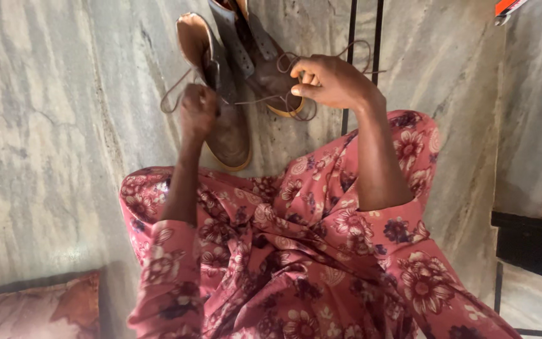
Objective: The person sits on the floor and removes the old laces from a pair of brown leather shoes. They then thread new laces through the eyelets and tie them.
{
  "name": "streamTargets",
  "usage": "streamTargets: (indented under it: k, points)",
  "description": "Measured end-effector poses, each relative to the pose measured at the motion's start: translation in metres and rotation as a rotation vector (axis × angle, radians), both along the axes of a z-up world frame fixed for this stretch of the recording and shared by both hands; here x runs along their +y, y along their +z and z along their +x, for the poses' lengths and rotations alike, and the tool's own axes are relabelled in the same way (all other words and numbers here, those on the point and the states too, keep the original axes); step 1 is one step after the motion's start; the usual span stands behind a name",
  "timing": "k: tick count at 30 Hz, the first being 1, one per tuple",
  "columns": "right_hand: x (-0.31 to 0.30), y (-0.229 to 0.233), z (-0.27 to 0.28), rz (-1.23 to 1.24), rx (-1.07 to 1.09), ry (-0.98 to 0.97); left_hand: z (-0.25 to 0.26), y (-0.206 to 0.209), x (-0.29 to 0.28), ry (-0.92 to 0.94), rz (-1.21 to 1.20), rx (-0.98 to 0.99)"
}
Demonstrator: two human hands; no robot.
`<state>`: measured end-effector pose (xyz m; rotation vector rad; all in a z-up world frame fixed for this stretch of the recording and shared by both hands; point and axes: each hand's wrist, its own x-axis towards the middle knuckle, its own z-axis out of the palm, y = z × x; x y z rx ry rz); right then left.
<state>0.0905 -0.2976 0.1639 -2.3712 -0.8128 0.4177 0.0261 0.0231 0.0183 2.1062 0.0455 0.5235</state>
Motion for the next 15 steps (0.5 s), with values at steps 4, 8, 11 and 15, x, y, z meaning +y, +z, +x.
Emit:
streamTargets:
  k: [4, 8, 11, 15]
  points:
    - [0.005, 0.011, -0.005, -0.009, -0.020, -0.052, 0.027, 0.055, 0.008, -0.322, -0.615, -0.033]
    - [0.021, 0.012, -0.011, 0.402, -0.106, 0.056, 0.055, 0.110, -0.032, -0.670, -0.623, -0.393]
    - [0.043, -0.004, -0.017, 0.859, 0.078, 0.166, 0.073, 0.142, -0.105, -0.645, -0.503, -0.129]
    - [0.053, -0.027, -0.015, 0.727, 0.382, 0.023, 0.068, 0.157, -0.145, -0.621, -0.430, 0.009]
